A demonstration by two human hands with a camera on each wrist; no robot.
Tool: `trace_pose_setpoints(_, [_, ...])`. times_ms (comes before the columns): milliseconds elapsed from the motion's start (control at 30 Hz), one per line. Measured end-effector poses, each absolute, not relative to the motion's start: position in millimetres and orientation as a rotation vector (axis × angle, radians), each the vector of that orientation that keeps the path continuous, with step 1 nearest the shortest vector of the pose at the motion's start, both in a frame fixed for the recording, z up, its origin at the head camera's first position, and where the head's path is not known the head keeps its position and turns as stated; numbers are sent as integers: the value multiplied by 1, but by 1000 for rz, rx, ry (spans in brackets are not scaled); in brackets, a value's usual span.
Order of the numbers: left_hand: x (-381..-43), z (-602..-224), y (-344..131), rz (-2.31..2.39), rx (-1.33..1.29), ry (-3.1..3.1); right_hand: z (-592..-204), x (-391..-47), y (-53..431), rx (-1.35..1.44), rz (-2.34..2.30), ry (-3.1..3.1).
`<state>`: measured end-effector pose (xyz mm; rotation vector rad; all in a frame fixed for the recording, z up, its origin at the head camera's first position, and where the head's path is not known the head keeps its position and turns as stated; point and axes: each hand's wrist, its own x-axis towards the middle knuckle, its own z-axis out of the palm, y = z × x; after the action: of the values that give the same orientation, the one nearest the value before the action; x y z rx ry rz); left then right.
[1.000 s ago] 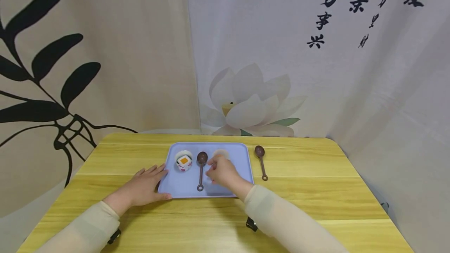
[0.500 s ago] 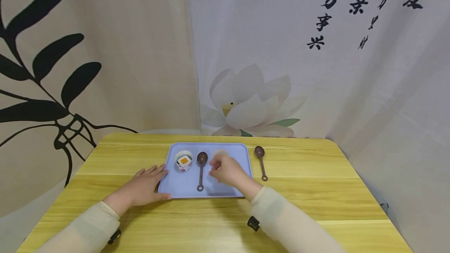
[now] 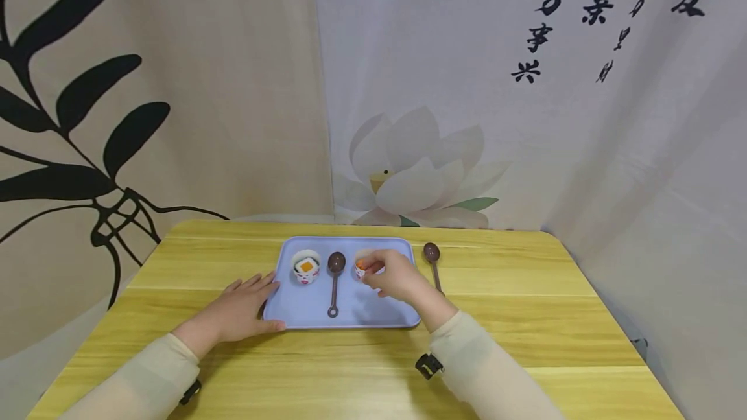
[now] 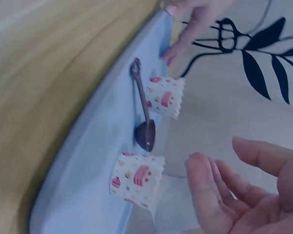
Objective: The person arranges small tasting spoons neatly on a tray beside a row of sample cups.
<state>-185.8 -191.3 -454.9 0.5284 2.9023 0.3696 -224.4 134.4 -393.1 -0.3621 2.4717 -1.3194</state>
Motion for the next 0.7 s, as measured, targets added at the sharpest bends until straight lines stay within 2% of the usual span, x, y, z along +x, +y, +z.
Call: trace_pose_setpoints(700, [-186, -454, -191, 385, 527, 2895, -379, -227, 186, -277, -1356, 2493])
